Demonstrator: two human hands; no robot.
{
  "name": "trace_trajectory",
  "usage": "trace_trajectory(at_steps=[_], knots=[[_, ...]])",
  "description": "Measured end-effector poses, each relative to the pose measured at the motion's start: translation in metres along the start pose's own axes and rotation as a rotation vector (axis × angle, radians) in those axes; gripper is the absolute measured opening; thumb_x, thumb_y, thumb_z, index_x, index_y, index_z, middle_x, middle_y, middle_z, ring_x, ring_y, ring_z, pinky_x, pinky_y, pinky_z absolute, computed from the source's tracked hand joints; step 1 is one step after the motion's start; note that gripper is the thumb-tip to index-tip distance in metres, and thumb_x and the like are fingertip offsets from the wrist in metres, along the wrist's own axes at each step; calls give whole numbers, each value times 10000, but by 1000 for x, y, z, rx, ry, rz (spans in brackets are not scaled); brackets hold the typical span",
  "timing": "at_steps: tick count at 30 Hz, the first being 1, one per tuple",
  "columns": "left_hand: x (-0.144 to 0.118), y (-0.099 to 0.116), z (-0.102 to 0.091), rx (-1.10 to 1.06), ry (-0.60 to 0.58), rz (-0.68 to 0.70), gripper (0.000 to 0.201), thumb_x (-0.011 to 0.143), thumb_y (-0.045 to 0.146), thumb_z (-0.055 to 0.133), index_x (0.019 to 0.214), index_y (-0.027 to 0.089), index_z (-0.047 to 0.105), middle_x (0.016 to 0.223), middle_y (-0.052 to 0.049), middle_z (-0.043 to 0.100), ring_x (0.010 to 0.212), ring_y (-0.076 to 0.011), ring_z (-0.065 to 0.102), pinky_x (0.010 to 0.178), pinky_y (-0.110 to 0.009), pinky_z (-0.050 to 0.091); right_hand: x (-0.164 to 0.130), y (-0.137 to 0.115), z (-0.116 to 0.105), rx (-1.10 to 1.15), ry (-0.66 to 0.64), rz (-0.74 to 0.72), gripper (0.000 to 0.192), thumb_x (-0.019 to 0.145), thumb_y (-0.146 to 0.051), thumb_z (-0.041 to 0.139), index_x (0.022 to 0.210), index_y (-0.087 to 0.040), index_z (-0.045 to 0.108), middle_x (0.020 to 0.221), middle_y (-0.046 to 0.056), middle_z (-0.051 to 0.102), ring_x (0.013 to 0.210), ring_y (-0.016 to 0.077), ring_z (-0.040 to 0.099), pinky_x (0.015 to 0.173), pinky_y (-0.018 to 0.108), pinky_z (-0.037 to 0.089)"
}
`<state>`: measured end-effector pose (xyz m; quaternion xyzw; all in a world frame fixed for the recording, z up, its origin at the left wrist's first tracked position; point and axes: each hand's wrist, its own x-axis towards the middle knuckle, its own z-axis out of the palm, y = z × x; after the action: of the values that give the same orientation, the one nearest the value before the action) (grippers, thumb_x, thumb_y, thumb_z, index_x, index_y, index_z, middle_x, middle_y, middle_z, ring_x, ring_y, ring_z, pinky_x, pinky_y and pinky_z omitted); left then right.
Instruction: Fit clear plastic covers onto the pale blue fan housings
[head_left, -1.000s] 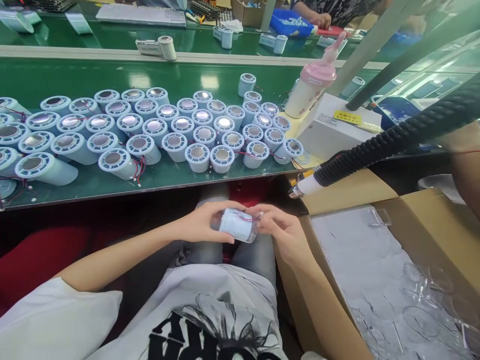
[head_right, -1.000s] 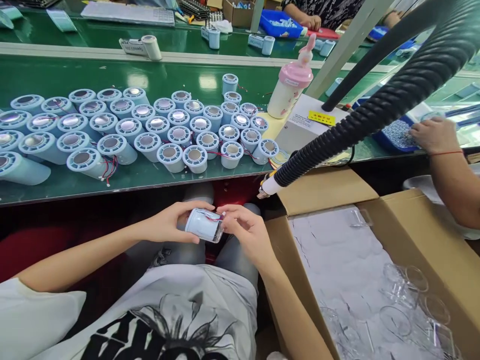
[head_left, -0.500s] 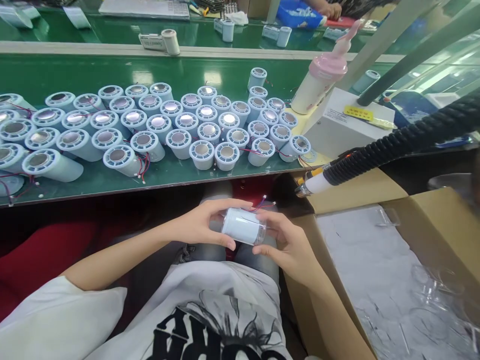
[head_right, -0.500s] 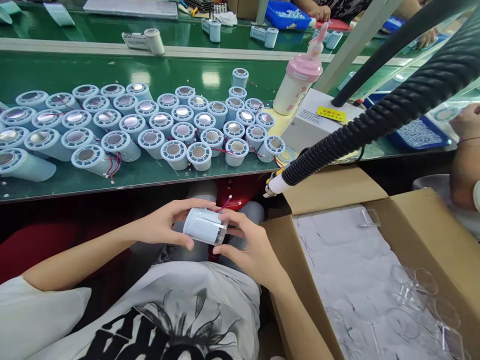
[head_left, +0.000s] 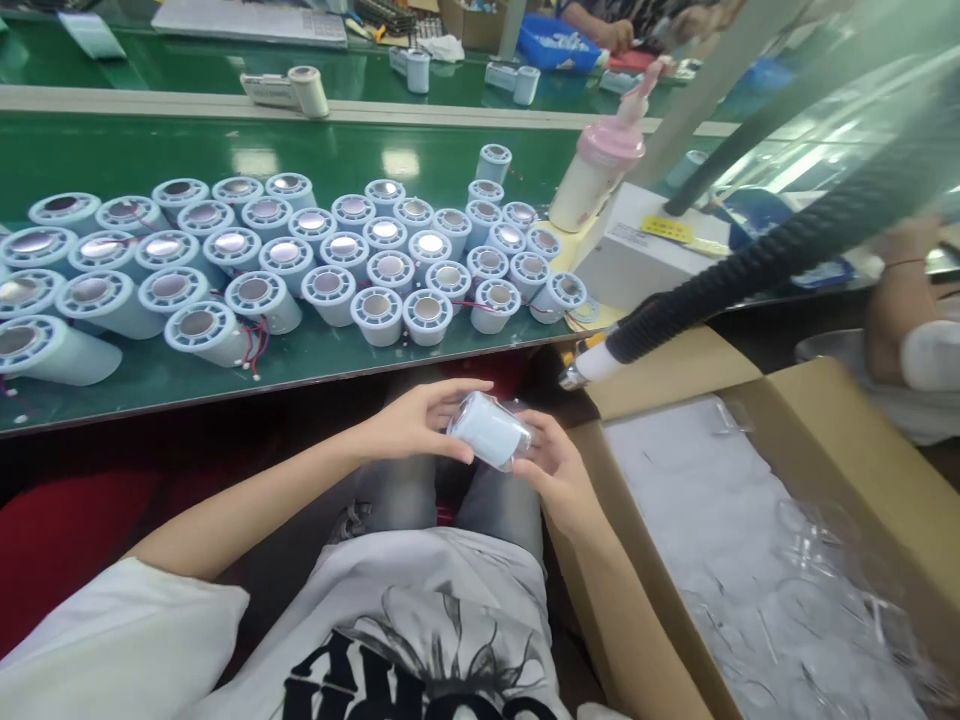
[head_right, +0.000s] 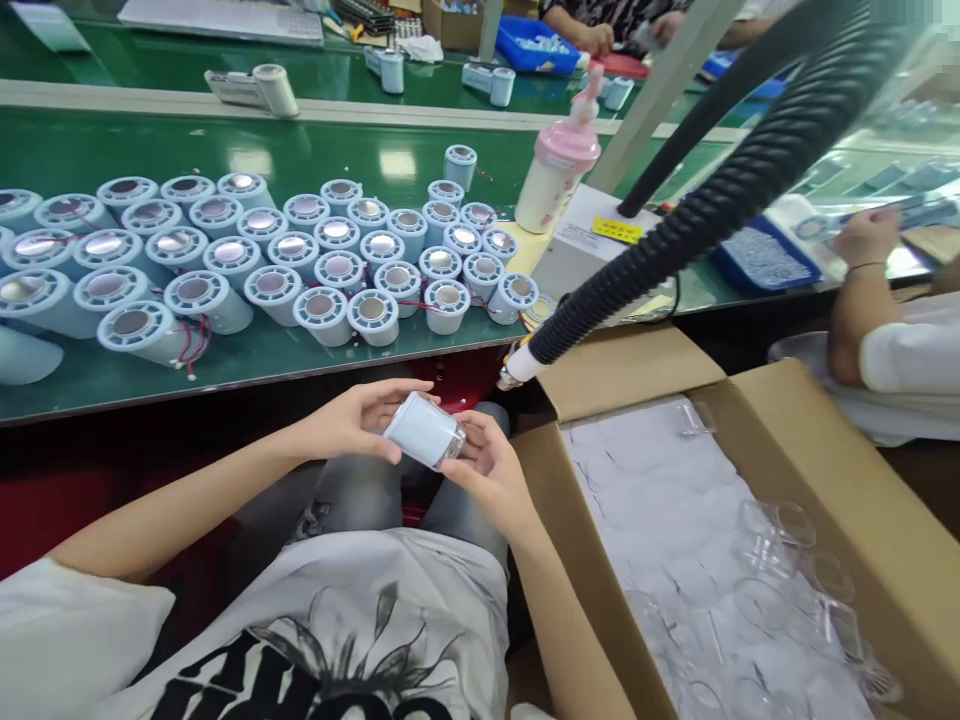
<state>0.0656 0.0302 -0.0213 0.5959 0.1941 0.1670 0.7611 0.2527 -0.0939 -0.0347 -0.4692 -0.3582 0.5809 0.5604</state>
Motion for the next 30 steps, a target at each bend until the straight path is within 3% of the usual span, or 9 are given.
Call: trace_trajectory(at_steps=[5, 8, 11, 15, 20, 25, 30], knots=[[74, -13, 9, -69, 44, -137, 683, 561, 243, 858, 1188, 131, 610, 1202, -143, 649, 1142, -270, 598, 1015, -413, 432, 11, 30, -28, 192, 291, -59, 511, 667, -416, 794, 1062, -252, 513, 970, 19, 662, 818, 176, 663, 744, 341, 586], [102, -10, 18, -44, 36, -177, 644, 542, 306, 861, 1106, 92, 637, 1085, -141, 698, 1063, -277, 637, 1001, -448, 437, 19, 39, -42, 198, 353, -104, 538, 665, -502, 764, 1053, -247, 493, 938, 19, 645, 743, 181, 673, 735, 382, 593], [110, -4, 20, 1, 19, -180, 629, 543, 304, 861, 1090, 94, 632, 1073, -131, 701, 1060, -277, 637, 1006, -453, 435, 26, 42, -48, 190, 351, -130, 556, 665, -533, 749, 1062, -244, 489, 933, 27, 640, 733, 194, 678, 724, 406, 597], [97, -1, 9, 71, 5, -160, 653, 558, 240, 857, 1143, 128, 588, 1192, -139, 643, 1119, -273, 603, 1002, -438, 441, 27, 37, -45, 146, 280, -174, 496, 684, -458, 765, 1061, -250, 518, 970, 31, 647, 817, 197, 666, 752, 395, 593], [52, 7, -2, 137, -162, -12, 745, 615, 157, 819, 1284, 228, 499, 1387, -141, 492, 1214, -276, 538, 961, -396, 483, 14, 19, -34, -23, 112, -245, 481, 631, -244, 839, 1049, -250, 602, 1130, 46, 624, 1031, 217, 613, 864, 371, 562], [9, 21, 9, 211, -180, 45, 735, 661, 159, 793, 1327, 239, 495, 1380, -138, 503, 1235, -283, 518, 1003, -405, 456, -6, -4, -21, -423, -64, -419, 466, 728, -223, 782, 1144, -259, 576, 1224, 86, 598, 1188, 257, 541, 924, 406, 551], [-10, 29, 16, 292, -152, 78, 719, 676, 206, 788, 1334, 230, 500, 1353, -134, 525, 1203, -278, 541, 977, -381, 476, -17, -18, -9, -426, -111, -369, 481, 726, -212, 788, 1146, -256, 559, 1189, 75, 597, 1142, 245, 571, 904, 389, 570]])
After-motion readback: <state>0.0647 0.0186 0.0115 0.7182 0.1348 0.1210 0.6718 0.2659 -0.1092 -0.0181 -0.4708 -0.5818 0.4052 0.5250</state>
